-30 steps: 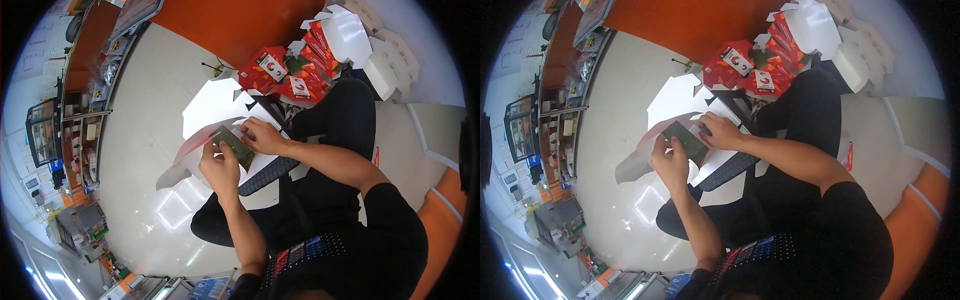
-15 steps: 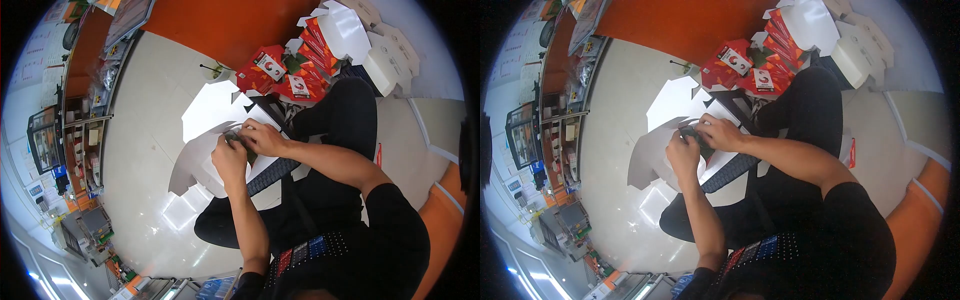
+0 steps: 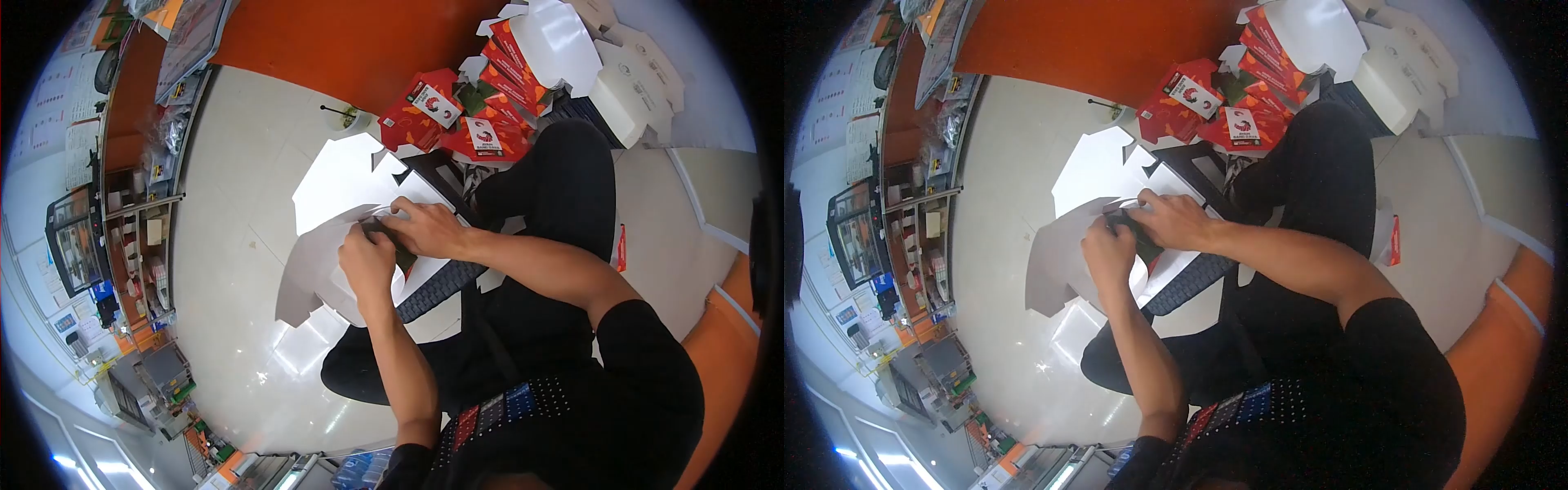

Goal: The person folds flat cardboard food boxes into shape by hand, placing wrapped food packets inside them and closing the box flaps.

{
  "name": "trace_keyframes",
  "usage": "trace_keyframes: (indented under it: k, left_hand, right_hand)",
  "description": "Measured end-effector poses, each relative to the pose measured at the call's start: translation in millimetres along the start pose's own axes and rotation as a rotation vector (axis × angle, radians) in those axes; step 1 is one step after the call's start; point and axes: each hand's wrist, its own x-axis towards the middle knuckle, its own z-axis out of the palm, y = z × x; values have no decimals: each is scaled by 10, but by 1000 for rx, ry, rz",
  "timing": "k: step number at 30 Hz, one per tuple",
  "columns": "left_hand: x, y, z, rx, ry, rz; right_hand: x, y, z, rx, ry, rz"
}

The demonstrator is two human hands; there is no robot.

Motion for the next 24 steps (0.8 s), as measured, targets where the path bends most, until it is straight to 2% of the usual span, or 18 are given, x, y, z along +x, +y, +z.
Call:
trace_keyframes:
  k: [8, 11, 17, 24]
  left_hand:
    - [-49, -17, 63, -60, 36, -46]
    - [-126, 11, 95, -103, 92, -10]
    - [-203, -29, 53, -201, 105, 46]
    - [-130, -23, 35, -145, 25, 30]
  right_hand:
    - [-5, -13, -9, 167, -92, 67]
    - [-18, 35, 36, 280, -72, 69]
    - [-5, -9, 49, 309, -8, 92]
    - [10, 4, 16, 350, -52, 138]
